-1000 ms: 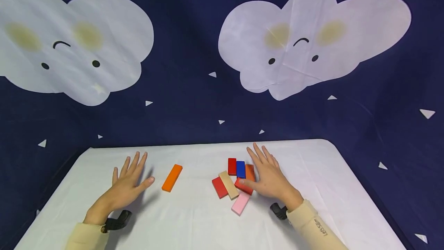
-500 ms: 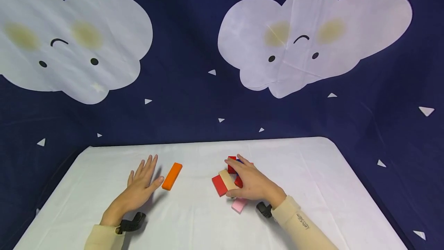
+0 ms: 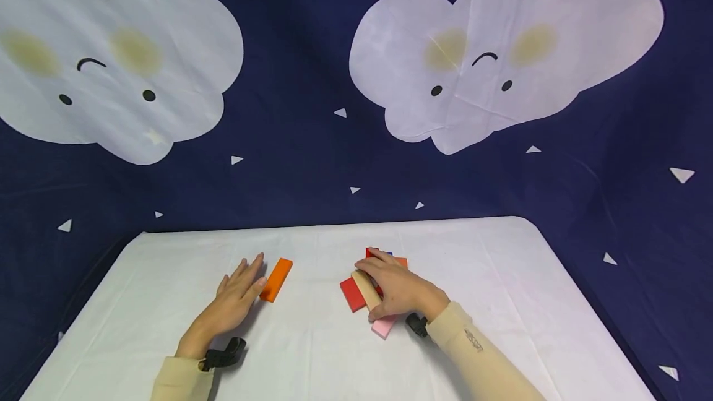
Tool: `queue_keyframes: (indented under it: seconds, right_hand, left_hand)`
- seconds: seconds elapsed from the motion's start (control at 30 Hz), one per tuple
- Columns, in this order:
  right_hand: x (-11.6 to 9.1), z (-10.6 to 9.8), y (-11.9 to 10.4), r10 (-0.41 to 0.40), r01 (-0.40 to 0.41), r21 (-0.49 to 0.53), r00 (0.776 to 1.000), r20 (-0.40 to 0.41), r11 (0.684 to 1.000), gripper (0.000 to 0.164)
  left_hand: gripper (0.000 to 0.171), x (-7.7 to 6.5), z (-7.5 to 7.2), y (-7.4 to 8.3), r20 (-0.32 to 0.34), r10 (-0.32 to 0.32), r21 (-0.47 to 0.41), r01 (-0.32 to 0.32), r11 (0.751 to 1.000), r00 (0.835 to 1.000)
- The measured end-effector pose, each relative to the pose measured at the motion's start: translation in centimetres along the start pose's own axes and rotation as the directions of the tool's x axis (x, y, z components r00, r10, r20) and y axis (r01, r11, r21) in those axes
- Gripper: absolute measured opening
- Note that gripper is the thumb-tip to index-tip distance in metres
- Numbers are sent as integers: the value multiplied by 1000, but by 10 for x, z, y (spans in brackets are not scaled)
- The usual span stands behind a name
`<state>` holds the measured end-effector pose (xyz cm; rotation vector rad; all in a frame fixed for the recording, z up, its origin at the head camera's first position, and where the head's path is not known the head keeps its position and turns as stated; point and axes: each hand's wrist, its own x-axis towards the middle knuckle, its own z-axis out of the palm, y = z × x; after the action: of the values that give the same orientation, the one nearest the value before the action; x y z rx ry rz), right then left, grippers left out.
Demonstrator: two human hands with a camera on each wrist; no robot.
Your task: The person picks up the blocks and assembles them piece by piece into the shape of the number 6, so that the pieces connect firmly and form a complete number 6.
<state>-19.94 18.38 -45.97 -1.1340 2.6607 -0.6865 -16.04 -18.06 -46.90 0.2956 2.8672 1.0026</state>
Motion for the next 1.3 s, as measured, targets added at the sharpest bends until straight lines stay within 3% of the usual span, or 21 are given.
queue_keyframes:
  seconds: [0.37,0.73,1.1,1.3]
  right_hand:
    - [5,-4,-2,31,-28,-43,997,72,999,88]
    - [8,-9,0,58,-55,-33,995,78,998,84]
    - [4,-16,-2,63,-61,44,997,-39,997,85]
    - [11,-16,-8,42,-40,32,996,-82,999,87]
  left_hand:
    - [56,-1,5,2,24,18,49,-20,999,1000]
    - [53,0,9,0,3,34,95,-34,995,999]
    - [51,1,16,2,-14,38,107,-36,994,999]
    - [51,0,14,1,-18,46,101,-44,994,999]
